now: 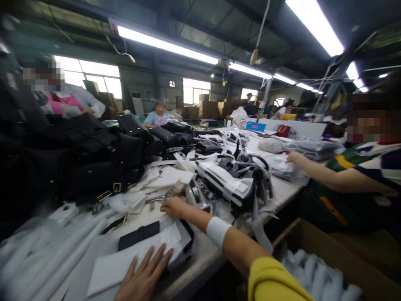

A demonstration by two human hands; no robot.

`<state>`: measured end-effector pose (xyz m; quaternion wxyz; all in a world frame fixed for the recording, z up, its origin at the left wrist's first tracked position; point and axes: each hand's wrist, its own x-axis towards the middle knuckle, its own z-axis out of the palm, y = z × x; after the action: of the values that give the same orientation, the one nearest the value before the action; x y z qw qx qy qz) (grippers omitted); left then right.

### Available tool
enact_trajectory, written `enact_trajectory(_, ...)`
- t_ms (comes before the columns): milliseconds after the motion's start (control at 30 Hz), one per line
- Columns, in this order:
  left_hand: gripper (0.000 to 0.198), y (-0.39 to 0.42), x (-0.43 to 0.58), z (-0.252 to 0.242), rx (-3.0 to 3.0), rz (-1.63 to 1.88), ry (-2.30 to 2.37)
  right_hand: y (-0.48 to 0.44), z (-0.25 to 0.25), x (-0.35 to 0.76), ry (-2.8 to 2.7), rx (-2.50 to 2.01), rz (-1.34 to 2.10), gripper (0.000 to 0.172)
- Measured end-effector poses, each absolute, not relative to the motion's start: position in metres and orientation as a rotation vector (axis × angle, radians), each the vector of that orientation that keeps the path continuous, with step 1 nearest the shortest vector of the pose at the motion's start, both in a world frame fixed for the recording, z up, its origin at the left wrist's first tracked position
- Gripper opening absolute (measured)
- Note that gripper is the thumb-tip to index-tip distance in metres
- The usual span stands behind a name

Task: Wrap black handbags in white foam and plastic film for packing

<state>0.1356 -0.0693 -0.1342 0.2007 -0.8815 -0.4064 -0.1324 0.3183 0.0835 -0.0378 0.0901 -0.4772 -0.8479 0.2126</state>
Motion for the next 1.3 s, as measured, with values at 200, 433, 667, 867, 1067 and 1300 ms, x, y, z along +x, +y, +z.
enact_trajectory(200, 0.071, -0.075, 0.141, -0.125, -2.575, -0.458, -1.288, -0.026, -0.052, 0.329, -2.548, -1.062, 0.467, 0.064)
enact_trajectory(433, 0.050, -0.080, 0.126, -0.094, -2.727, -0.451, -1.195, -0.057, -0.107, 0.329, -2.610, -1.019, -0.070, 0.077)
enact_trajectory(667, 0.071, -0.082, 0.049, -0.064, -2.773, -0.253, -1.128, -0.052, -0.109, 0.333, -2.592, -0.975, -0.181, 0.076)
enact_trajectory(867, 0.080, -0.079, 0.007, -0.058, -2.692, -0.057, -1.105, -0.053, -0.107, 0.331, -2.606, -0.998, -0.186, 0.066)
enact_trajectory(1067, 0.056, -0.099, 0.030, -0.098, -2.413, -0.297, -0.968, -0.031, -0.094, 0.352, -2.732, -0.896, -0.123, 0.056)
enact_trajectory(1300, 0.069, -0.120, 0.049, -0.109, -2.292, -0.320, -1.126, -0.039, -0.069, 0.341, -2.737, -0.979, 0.021, 0.064)
